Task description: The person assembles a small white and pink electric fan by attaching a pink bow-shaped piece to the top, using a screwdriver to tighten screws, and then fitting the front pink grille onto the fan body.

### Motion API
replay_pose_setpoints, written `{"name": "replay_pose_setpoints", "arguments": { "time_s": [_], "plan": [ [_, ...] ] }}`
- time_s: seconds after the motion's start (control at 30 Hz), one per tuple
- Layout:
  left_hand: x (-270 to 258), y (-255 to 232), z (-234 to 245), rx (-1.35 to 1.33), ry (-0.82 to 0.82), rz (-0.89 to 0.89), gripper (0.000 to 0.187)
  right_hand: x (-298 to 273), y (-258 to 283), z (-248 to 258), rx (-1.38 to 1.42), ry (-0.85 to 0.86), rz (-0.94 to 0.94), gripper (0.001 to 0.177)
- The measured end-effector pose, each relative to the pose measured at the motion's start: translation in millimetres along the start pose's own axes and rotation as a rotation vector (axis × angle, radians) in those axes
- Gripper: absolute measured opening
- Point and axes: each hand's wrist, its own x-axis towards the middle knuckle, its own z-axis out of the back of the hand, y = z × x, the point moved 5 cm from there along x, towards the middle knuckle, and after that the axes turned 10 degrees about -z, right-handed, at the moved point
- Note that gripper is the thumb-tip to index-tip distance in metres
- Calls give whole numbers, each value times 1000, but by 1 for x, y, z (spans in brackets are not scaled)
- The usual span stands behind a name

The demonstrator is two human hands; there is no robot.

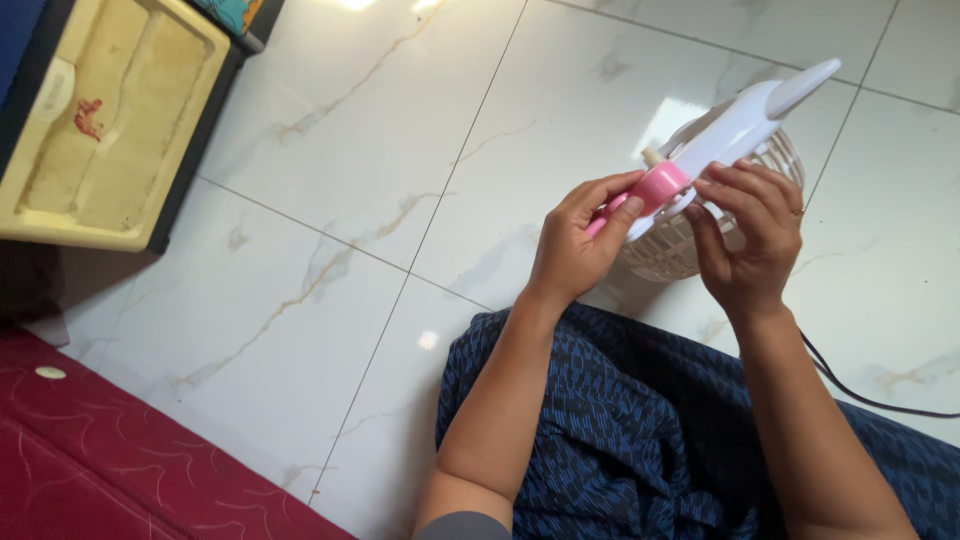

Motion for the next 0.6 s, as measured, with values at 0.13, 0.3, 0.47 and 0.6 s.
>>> {"name": "replay_pose_setpoints", "arguments": {
  "time_s": [0.13, 0.3, 0.47, 0.6],
  "plan": [
    [-1, 1, -1, -40, 29, -21, 28, -4, -1, 1, 0, -18, -2, 20],
    [-1, 0, 3, -73, 83, 13, 28, -5, 0, 1, 8, -35, -24, 21],
    [2, -14, 8, -47, 113, 1, 29, -2, 4, 2, 41, -33, -51, 21],
    [0, -30, 6, 190, 150, -80, 44, 0, 6, 4, 64, -26, -85, 20]
  ]
}}
